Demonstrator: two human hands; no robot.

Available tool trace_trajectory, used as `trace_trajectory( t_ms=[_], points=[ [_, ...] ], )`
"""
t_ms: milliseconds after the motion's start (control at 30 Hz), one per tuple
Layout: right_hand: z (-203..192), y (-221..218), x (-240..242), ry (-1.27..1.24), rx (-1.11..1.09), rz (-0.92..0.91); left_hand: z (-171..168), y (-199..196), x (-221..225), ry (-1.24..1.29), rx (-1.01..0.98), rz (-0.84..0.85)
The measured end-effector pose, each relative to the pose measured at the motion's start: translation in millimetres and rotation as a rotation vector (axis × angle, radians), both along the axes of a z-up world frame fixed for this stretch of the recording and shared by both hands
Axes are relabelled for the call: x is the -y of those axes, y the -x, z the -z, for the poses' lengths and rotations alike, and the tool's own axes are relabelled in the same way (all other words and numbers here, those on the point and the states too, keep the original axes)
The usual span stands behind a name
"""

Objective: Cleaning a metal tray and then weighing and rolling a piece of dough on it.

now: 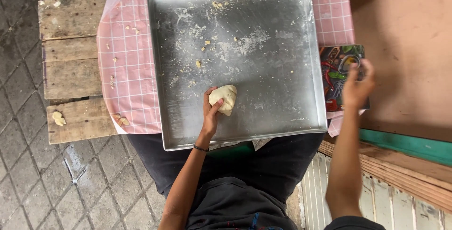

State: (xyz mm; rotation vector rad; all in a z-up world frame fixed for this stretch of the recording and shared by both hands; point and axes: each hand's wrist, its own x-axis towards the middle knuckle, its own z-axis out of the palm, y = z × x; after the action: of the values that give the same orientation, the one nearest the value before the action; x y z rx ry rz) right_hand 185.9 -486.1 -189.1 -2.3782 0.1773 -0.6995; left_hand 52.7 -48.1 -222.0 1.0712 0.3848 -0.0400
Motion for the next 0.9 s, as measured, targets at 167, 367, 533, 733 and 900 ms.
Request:
trace_trajectory(
  t_ms=[167, 367, 533, 733, 900],
  points=[
    [-51, 93, -198, -0.787, -0.243, -0.334, -16, 6, 14, -0.074, 0.142, 0.034],
    [-30, 118, -266, -1.19, -0.233, -0.23, -150, 30, 24, -0.293, 0.327, 0.49],
    [-44, 86, -191, -1.229, -0.131, -0.243, -194, 41, 15, -0.772, 0.327, 0.531],
    [-16, 7, -43, -0.61, 0.228, 0.099, -100, 69, -49, -1.282, 0.312, -0.068],
    [28, -18, 16, -0.3, 0.074, 0.124, -52, 82, -111, -1.548, 0.117, -0.277]
  ],
)
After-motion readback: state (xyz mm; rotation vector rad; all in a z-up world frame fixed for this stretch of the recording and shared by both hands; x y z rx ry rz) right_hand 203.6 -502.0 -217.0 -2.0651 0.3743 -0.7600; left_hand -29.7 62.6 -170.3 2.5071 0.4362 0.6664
